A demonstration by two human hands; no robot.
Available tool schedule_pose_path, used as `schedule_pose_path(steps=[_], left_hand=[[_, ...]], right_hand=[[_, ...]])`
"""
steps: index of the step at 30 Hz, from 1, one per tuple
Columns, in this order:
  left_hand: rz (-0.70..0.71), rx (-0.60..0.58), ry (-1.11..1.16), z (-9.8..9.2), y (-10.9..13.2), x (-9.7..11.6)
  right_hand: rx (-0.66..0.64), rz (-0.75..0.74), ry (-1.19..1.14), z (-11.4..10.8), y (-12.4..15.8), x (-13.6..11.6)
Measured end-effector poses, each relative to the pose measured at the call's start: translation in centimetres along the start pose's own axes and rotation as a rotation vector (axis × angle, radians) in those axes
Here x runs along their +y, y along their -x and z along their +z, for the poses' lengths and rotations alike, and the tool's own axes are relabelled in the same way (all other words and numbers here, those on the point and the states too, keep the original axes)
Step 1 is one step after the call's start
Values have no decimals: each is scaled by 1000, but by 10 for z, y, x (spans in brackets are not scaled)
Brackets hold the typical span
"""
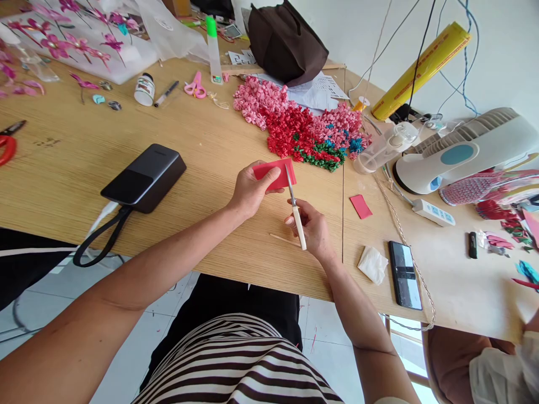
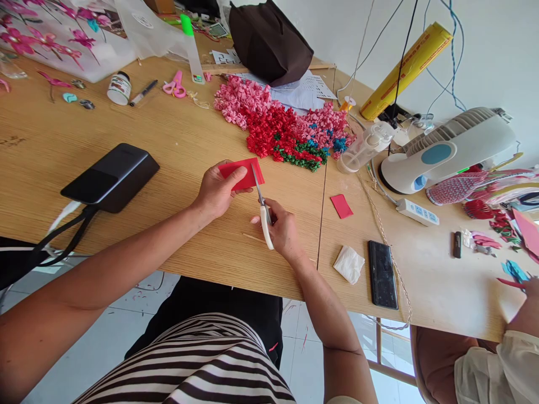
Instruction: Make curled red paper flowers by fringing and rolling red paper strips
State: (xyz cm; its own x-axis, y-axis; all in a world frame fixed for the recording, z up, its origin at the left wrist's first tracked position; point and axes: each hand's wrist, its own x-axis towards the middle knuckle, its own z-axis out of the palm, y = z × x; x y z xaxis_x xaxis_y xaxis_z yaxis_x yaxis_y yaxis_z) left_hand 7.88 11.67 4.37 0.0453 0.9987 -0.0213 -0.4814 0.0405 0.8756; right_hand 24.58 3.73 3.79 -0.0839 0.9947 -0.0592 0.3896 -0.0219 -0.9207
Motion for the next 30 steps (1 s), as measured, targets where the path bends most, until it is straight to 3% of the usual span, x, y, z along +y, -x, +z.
schedule_pose_path(steps=[30], left_hand=[[-4, -26, 17, 1, 1, 1]], right_hand=[[-9, -28, 20, 0, 1, 1]])
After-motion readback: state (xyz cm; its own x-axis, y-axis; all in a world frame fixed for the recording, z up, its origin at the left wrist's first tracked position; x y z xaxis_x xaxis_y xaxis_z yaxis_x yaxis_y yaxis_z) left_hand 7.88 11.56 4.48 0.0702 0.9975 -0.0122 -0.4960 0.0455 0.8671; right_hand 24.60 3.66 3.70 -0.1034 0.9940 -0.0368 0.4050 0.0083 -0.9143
